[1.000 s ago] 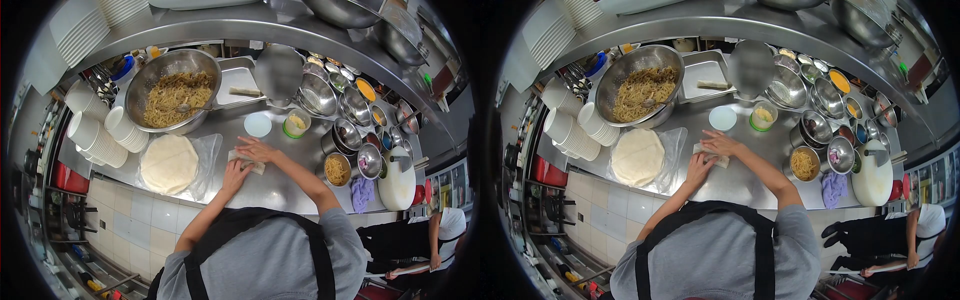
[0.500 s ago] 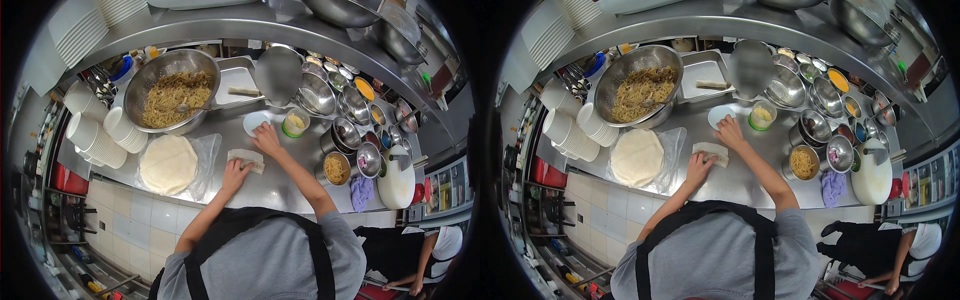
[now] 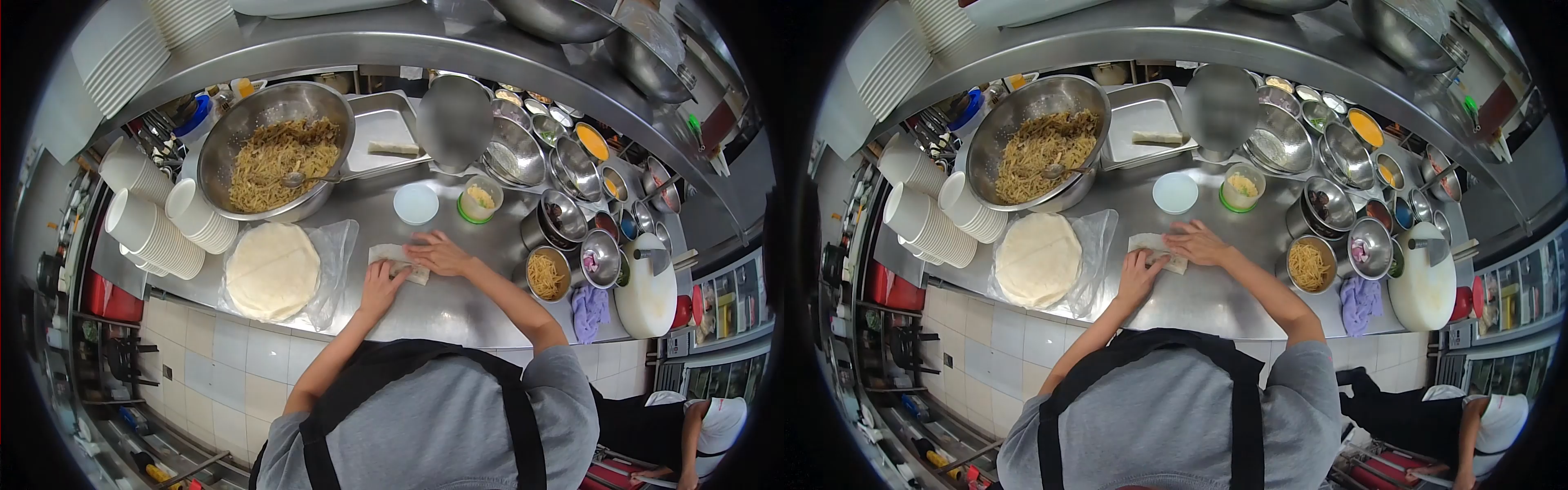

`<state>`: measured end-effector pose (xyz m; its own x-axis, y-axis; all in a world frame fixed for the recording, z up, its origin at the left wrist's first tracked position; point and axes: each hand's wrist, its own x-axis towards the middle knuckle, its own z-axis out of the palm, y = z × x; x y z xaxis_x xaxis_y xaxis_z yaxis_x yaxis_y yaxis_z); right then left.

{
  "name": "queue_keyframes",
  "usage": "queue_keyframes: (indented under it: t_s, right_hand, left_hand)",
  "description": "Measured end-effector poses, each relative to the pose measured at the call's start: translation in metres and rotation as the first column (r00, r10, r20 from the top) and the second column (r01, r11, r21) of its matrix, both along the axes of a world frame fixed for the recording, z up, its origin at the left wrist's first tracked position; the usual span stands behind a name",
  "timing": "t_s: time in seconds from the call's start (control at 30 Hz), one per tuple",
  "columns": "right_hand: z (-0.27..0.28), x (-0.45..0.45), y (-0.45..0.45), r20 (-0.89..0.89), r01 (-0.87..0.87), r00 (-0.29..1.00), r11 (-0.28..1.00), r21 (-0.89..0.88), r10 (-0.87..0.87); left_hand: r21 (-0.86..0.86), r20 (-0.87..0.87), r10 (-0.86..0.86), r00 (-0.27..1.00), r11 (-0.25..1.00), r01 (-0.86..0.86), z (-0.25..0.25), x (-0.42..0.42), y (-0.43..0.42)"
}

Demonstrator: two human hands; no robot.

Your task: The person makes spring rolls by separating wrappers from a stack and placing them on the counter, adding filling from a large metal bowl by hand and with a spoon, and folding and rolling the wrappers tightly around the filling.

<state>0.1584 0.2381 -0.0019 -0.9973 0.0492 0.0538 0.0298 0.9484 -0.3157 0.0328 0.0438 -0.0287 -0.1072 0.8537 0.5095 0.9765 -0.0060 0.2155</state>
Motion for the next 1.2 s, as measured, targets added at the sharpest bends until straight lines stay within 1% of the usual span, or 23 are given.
queue_keyframes:
  t_s: [0.03,0.13,0.23,0.33,0.43,0.53,0.63,0.73,0.8,0.83,0.93,1.03,1.07,1.13,1.2]
  right_hand:
    - [0.003,0.002,0.003,0.06,0.029,0.998,0.999,0.027,-0.03]
    - [0.002,0.001,-0.009,-0.007,-0.069,0.998,0.996,0.062,0.07]
    - [0.017,-0.001,0.0,0.121,-0.034,0.992,0.99,0.136,0.017]
    - [0.033,-0.003,0.005,0.163,0.016,0.986,0.999,0.052,-0.024]
    - [0.009,0.008,-0.005,0.016,-0.039,0.999,0.999,-0.017,0.04]
    - [0.013,0.017,0.012,0.021,0.002,1.0,0.998,0.066,-0.004]
    - [0.022,0.028,0.004,0.026,-0.047,0.999,0.997,0.061,0.046]
    - [0.005,0.039,0.005,0.025,-0.053,0.998,0.992,-0.116,0.056]
    - [0.006,0.042,0.015,0.087,-0.039,0.995,0.999,-0.005,0.039]
    - [0.008,0.043,0.016,0.119,-0.034,0.993,0.998,0.048,0.028]
    - [0.004,0.045,0.008,0.06,0.041,0.997,0.999,-0.005,-0.041]
    - [0.005,0.045,0.001,0.037,0.167,0.985,0.981,0.097,-0.171]
    - [0.006,0.045,-0.005,-0.071,0.243,0.968,0.97,0.002,-0.242]
    - [0.018,0.041,-0.02,-0.264,0.358,0.877,0.913,-0.198,-0.401]
    - [0.017,0.039,-0.042,-0.209,0.345,0.895,0.908,-0.239,-0.395]
  left_hand:
    - [0.009,-0.004,0.0,1.0,1.0,0.0,0.001,0.001,0.001]
    - [0.023,-0.016,-0.008,1.0,1.0,0.008,0.004,0.0,0.002]
    - [0.018,-0.009,-0.011,1.0,1.0,0.011,0.004,0.0,0.001]
    - [0.015,0.0,-0.016,1.0,1.0,0.016,0.002,-0.001,0.002]
    - [0.017,0.003,-0.018,1.0,1.0,0.018,0.002,0.001,0.001]
    - [0.023,0.005,-0.023,1.0,0.999,0.023,0.003,0.0,0.002]
    - [0.014,0.001,-0.023,1.0,1.0,0.023,0.002,0.0,0.002]
    - [0.002,0.008,-0.042,0.999,0.999,0.042,0.003,-0.003,0.004]
    - [-0.007,0.021,-0.052,0.998,0.999,0.053,0.004,-0.004,0.004]
    - [-0.017,0.014,-0.061,0.998,0.998,0.061,0.005,-0.005,0.004]
    - [-0.044,-0.012,-0.096,0.995,0.995,0.095,0.009,-0.01,0.008]
    - [-0.105,-0.019,-0.146,0.989,0.984,0.143,0.011,-0.02,0.012]
    - [-0.144,-0.007,-0.167,0.986,0.976,0.165,0.011,-0.023,0.012]
    - [-0.223,0.031,-0.207,0.978,0.952,0.209,0.018,-0.031,0.017]
    - [-0.309,0.087,-0.24,0.967,0.916,0.255,0.025,-0.039,0.02]
